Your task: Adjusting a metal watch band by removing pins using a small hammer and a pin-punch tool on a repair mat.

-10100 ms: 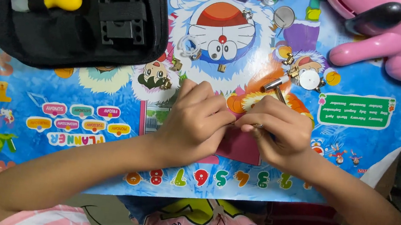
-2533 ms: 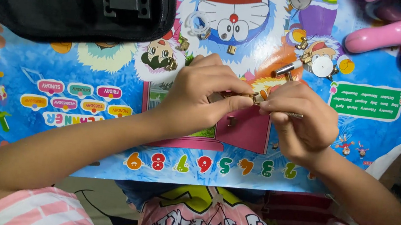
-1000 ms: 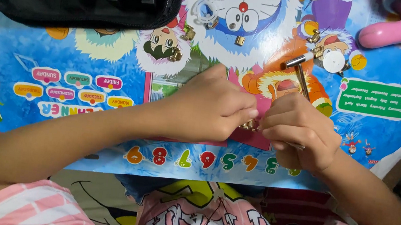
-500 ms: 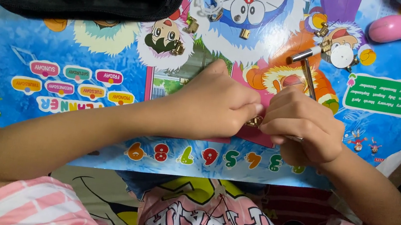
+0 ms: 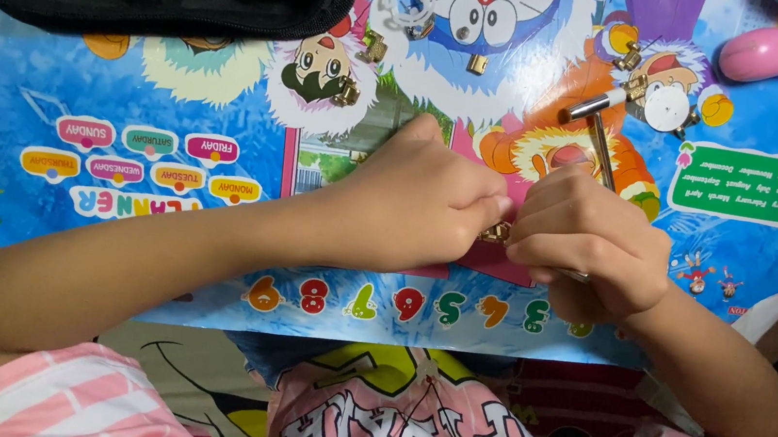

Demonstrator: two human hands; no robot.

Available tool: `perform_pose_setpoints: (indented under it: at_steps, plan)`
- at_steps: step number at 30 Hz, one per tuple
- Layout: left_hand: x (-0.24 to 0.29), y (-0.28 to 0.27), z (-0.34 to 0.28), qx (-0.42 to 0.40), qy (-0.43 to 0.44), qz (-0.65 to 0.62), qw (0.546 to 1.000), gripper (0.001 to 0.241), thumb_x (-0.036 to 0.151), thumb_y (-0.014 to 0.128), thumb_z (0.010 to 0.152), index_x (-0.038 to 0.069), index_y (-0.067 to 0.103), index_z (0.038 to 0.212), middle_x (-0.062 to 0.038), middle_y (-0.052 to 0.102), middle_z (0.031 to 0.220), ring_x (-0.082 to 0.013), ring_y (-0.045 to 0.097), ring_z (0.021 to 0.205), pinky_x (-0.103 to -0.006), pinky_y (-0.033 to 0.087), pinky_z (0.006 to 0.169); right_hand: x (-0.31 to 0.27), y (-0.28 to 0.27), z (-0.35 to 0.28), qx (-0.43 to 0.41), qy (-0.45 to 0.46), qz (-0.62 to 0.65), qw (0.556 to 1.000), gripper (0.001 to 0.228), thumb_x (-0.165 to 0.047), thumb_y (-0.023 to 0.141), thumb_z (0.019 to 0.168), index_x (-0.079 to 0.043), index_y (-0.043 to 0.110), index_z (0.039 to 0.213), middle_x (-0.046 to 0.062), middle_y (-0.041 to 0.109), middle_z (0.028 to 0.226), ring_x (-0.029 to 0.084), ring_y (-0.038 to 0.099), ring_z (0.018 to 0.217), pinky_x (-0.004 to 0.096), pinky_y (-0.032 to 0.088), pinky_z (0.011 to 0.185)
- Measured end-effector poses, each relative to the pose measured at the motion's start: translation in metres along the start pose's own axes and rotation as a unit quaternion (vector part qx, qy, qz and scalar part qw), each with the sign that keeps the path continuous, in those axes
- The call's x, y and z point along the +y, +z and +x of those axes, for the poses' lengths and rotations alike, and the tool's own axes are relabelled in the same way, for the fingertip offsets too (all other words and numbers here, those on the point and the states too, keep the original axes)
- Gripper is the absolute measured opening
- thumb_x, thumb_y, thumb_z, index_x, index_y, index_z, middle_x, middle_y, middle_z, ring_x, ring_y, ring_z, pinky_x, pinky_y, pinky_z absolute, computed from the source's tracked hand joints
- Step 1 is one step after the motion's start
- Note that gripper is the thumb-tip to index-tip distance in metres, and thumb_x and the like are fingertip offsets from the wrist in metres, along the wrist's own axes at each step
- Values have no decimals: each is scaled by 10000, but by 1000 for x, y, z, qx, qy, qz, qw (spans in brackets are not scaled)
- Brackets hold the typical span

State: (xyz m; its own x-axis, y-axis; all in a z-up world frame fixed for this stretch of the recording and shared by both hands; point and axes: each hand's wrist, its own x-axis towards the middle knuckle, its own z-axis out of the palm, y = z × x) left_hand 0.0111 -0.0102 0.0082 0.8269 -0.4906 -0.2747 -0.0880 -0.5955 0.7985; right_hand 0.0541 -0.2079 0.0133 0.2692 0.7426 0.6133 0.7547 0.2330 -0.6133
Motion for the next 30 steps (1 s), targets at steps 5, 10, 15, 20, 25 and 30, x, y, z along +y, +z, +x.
perform_pose_setpoints:
  at_steps: [5, 10, 15, 20, 25, 30]
  plan:
    - [0, 0, 0, 10, 12, -2, 1000, 425, 314, 363, 1055, 186, 502, 675, 10, 590, 580, -236, 463, 622, -387, 339, 927, 0, 1, 1, 4, -3, -3, 1000, 194, -42, 465, 1015, 27, 618, 917, 141, 652, 818, 263, 618, 725, 375, 556, 668]
    - [-1, 1, 1, 16, 18, -5, 1000, 423, 309, 367, 1054, 183, 506, 675, 13, 585, 584, -238, 470, 606, -394, 341, 936, -1, 1, 0, 8, 5, -6, 1000, 208, -64, 458, 1028, 29, 615, 927, 144, 659, 831, 263, 617, 732, 380, 547, 672]
    - [1, -1, 0, 7, 3, -7, 1000, 419, 319, 365, 1056, 184, 526, 693, -10, 597, 600, -264, 480, 680, -403, 344, 928, 0, 1, -2, 8, 6, -5, 1000, 206, -59, 451, 1034, 30, 611, 940, 147, 661, 848, 266, 623, 742, 385, 551, 678]
    - [-1, 2, 2, 18, 16, 7, 1000, 412, 308, 345, 1046, 179, 536, 705, -19, 636, 624, -277, 490, 647, -412, 344, 909, -2, 2, -3, 6, 12, -16, 1000, 203, -37, 444, 1029, 29, 607, 929, 155, 660, 844, 268, 615, 734, 387, 549, 673]
    - [-6, 7, 1, 31, 26, 3, 999, 408, 304, 360, 1061, 182, 469, 688, -15, 579, 582, -279, 451, 611, -401, 347, 907, 0, 1, -7, 7, 8, -4, 1000, 196, -112, 466, 1051, 19, 598, 989, 139, 665, 869, 244, 636, 762, 361, 573, 691]
    - [-4, 6, -10, 222, 97, -149, 959, 307, 259, 394, 1073, 153, 544, 828, 62, 545, 651, -160, 555, 685, -348, 348, 855, 5, -4, -8, 115, 74, -212, 968, 104, 77, 522, 1072, 80, 597, 1000, 221, 614, 882, 296, 568, 752, 405, 459, 705]
